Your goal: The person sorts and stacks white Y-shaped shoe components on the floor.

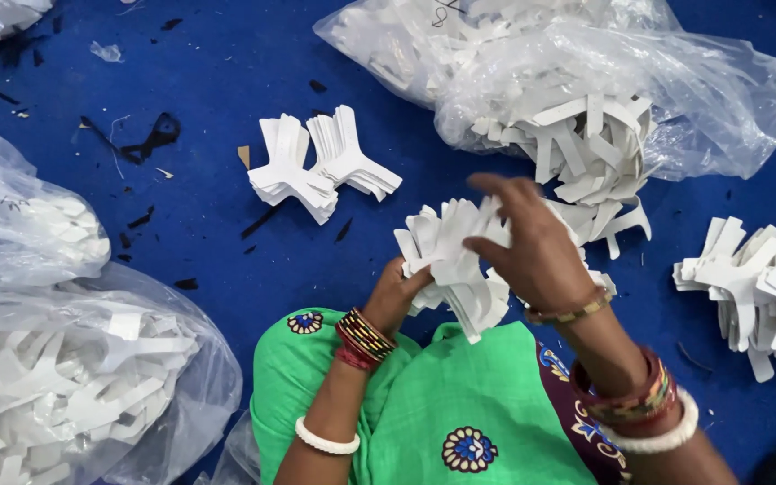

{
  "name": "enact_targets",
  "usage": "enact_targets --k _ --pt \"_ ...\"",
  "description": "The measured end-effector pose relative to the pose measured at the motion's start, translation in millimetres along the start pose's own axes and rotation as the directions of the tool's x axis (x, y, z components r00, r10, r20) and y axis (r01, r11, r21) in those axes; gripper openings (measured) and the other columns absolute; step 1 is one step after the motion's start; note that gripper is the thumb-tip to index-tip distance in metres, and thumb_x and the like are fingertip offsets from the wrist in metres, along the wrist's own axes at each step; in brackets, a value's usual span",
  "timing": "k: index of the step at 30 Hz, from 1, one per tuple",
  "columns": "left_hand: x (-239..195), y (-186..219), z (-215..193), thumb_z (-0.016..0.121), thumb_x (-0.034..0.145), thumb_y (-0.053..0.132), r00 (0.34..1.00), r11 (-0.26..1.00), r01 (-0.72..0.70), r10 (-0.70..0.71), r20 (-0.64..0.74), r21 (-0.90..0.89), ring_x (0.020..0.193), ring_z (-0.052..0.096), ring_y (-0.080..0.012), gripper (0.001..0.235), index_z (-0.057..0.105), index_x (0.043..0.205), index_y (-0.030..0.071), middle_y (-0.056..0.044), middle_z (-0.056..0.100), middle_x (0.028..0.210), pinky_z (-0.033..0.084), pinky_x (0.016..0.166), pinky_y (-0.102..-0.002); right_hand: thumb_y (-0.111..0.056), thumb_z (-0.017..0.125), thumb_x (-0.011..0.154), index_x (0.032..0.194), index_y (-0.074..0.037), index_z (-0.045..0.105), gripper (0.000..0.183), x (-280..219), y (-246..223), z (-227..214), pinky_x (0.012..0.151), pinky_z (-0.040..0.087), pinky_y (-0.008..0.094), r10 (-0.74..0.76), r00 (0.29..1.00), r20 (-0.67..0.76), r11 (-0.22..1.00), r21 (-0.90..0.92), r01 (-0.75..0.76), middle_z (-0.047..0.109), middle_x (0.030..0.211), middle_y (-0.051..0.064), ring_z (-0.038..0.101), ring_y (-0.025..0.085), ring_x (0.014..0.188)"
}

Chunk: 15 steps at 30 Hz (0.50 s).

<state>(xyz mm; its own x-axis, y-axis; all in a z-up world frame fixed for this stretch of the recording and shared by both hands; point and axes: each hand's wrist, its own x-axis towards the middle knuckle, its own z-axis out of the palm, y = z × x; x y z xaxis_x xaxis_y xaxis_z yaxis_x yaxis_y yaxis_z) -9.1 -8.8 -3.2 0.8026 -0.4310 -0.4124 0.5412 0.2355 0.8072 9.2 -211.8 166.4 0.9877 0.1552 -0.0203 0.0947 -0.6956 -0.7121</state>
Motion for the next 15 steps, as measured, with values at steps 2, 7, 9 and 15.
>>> enact_targets --k 2,7,9,15 --pt "0 4 0 0.065 0.095 0.021 0.999 0.999 -0.017 0.016 -0.034 -0.045 0.087 0.071 -0.0137 0.036 0.067 0.122 -0.003 -0.008 0.074 0.105 0.057 0.076 -0.028 -0.021 0.081 0.079 0.134 -0.009 0.058 0.061 -15 12 12 0.074 0.059 0.037 0.111 0.990 -0.085 0.989 0.102 -0.103 0.067 0.115 0.014 0.072 0.029 0.096" --pt "4 9 5 0.064 0.095 0.019 0.996 0.993 -0.074 0.068 -0.064 -0.094 0.090 0.070 -0.0138 0.034 0.067 0.121 -0.003 -0.009 0.074 0.105 0.056 0.079 -0.028 -0.028 0.080 0.081 0.123 -0.007 0.063 0.050 -53 32 43 0.073 0.061 0.036 0.454 0.890 -0.050 0.857 0.297 -0.421 0.069 0.110 0.010 0.074 0.025 0.094" --pt "5 1 2 0.065 0.096 0.020 0.995 0.995 -0.100 0.100 -0.017 0.000 0.087 0.070 -0.0145 0.035 0.070 0.120 -0.005 -0.010 0.075 0.103 0.055 0.076 -0.028 -0.026 0.080 0.083 0.110 -0.005 0.074 0.035 -60 32 47 0.074 0.057 0.037 0.319 0.941 -0.114 0.939 0.169 -0.298 0.071 0.103 0.012 0.072 0.027 0.092" --pt "8 -12 3 0.067 0.097 0.031 0.999 1.000 0.016 -0.016 -0.046 -0.009 0.078 0.067 -0.0112 0.039 0.070 0.117 -0.003 -0.006 0.074 0.095 0.052 0.067 -0.026 -0.023 0.079 0.085 0.095 -0.004 0.077 0.022 -54 21 61 0.072 0.052 0.042 0.170 0.952 -0.256 0.985 0.020 -0.171 0.071 0.092 0.012 0.068 0.029 0.085"
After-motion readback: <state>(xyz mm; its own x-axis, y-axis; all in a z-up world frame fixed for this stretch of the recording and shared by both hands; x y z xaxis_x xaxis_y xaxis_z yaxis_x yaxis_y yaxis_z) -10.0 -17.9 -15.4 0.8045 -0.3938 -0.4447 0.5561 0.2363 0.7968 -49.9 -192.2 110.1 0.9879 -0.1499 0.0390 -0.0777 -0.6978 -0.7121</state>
